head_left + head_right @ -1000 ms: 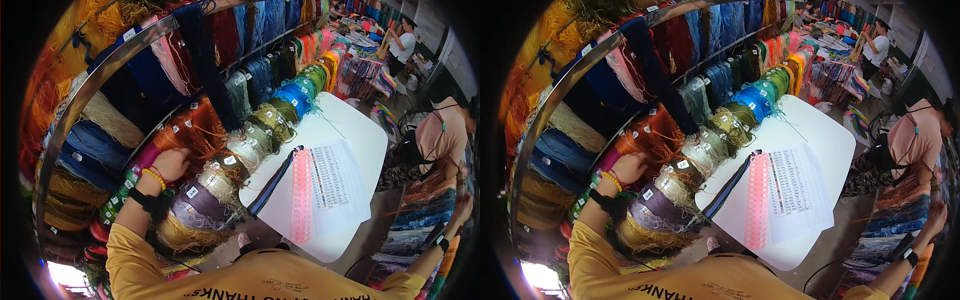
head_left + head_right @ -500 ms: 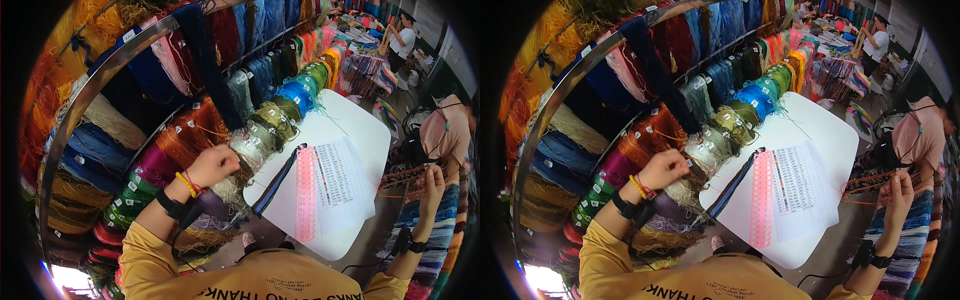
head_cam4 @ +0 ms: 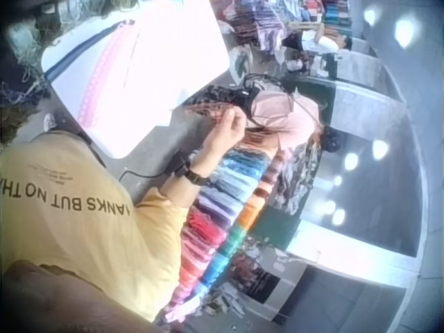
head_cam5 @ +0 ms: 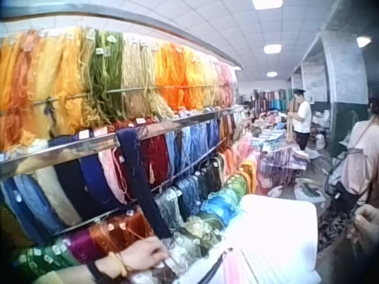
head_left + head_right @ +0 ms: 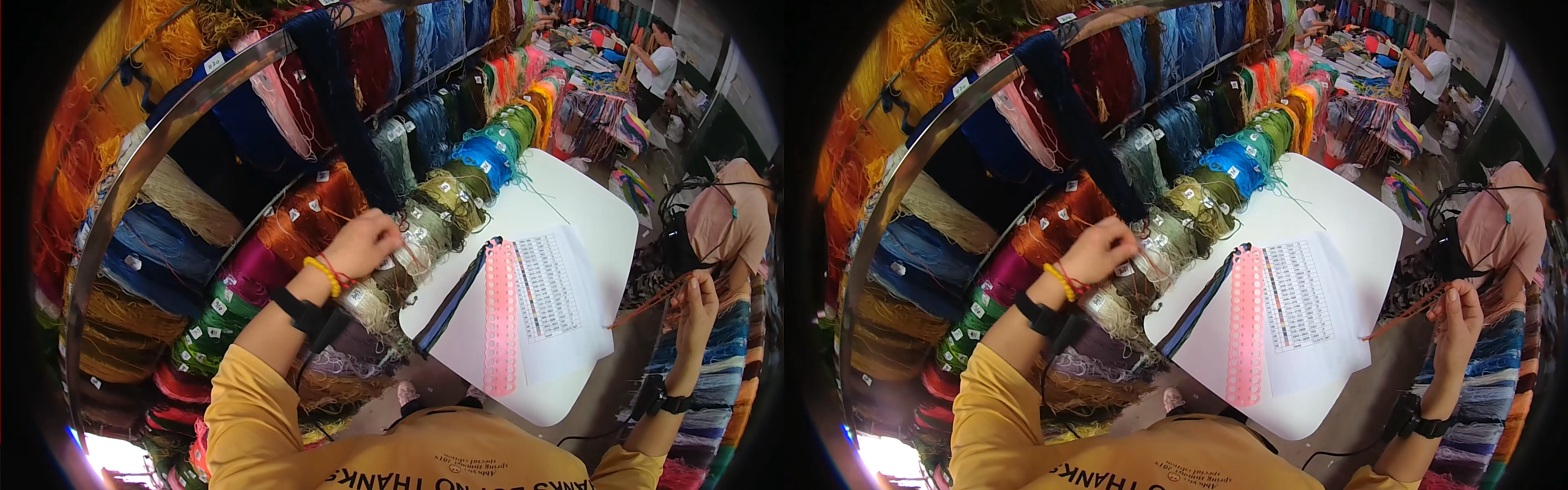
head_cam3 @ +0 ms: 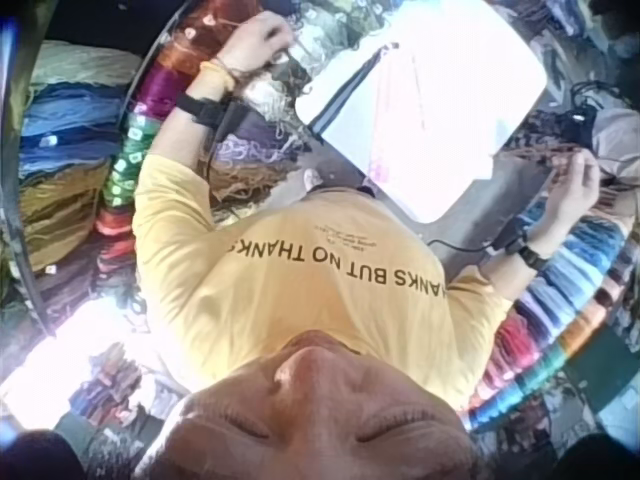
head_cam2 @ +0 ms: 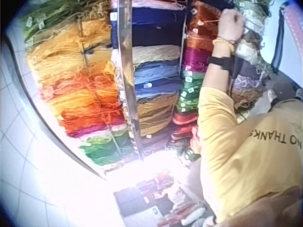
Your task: The person compares a list to a pink thread organizer, pulls strands of thread from various bundles on a rack, and threads them through the holes of the organizer.
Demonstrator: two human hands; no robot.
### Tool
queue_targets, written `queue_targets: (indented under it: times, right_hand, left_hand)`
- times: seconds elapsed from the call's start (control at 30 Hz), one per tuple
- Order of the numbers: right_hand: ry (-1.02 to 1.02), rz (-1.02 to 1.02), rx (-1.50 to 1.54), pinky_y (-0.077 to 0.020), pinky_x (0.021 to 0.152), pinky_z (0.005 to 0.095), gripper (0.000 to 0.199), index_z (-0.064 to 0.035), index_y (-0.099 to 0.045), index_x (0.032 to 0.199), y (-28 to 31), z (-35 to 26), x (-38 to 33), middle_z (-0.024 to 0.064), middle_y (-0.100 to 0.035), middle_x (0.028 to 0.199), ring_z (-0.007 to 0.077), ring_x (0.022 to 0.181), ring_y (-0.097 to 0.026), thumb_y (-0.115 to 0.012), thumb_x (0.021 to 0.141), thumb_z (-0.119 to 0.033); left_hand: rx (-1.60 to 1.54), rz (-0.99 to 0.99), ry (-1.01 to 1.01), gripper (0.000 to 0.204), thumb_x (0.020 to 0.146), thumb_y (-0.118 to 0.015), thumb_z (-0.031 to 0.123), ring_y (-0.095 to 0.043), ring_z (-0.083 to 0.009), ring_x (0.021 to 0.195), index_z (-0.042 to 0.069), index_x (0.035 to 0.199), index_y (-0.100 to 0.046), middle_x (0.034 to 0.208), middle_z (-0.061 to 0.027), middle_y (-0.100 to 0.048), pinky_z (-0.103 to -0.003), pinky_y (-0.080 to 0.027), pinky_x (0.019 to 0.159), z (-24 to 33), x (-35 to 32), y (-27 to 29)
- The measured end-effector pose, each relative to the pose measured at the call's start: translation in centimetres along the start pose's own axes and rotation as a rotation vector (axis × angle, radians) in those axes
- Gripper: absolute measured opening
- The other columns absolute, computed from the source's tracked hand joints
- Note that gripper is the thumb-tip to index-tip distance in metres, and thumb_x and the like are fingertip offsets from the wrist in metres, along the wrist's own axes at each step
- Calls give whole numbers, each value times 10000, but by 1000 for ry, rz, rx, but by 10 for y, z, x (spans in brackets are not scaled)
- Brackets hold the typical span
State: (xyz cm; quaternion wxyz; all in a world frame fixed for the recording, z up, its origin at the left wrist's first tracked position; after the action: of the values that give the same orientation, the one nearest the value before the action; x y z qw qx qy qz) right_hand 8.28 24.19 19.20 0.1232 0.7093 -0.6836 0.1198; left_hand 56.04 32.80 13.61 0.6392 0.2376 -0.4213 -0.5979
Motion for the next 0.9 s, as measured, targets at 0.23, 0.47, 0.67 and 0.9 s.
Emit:
queue_targets:
  times: [0.23, 0.47, 0.67, 0.9]
  right_hand:
    - [-9, -21, 46, -391, 522, 163, 103, -45, -500, 898, -5, 4, 5, -20, -461, 635, 38, 563, -447, -483, 863, -140]
    - [86, -98, 70, -379, 515, 165, 112, -35, -496, 904, -9, -24, 17, -7, -449, 633, 52, 561, -433, -474, 864, -138]
    - [91, -300, 38, -349, 475, 169, 129, -21, -501, 885, -72, -50, 13, 7, -470, 648, 57, 528, -428, -496, 842, -143]
    - [152, -642, -273, -328, 456, 178, 66, -12, -540, 806, -179, -102, -9, -12, -522, 688, 32, 552, -437, -546, 784, -73]
  left_hand:
    - [-794, 354, 374, 101, 837, -500, 159, -517, -87, 604, 59, 837, -510, 726, -14, -549, -197, -407, 548, -53, -28, 96]
    - [554, -161, 199, 241, 731, -552, 144, -537, -297, 895, 84, 964, -553, 980, -109, -533, -370, -432, 782, -65, -69, 72]
    - [691, -30, 294, 213, 748, -548, 153, -568, -287, 769, 85, 950, -554, 890, -81, -539, -366, -469, 654, -29, -48, 58]
    - [-293, 98, -124, 360, 733, -561, -21, -516, -75, 640, 39, 1083, -503, 948, -42, -525, -220, -425, 561, 131, 0, 43]
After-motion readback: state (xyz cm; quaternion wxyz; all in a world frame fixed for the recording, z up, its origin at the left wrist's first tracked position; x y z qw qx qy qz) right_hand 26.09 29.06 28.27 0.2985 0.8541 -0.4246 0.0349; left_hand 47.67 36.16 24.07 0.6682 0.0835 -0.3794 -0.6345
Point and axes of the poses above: each hand's wrist, its own x-axis towards the middle knuckle, its own y-axis out of the back of the hand, z = x × y, the point moved 7 cm from there along x, towards the middle knuckle
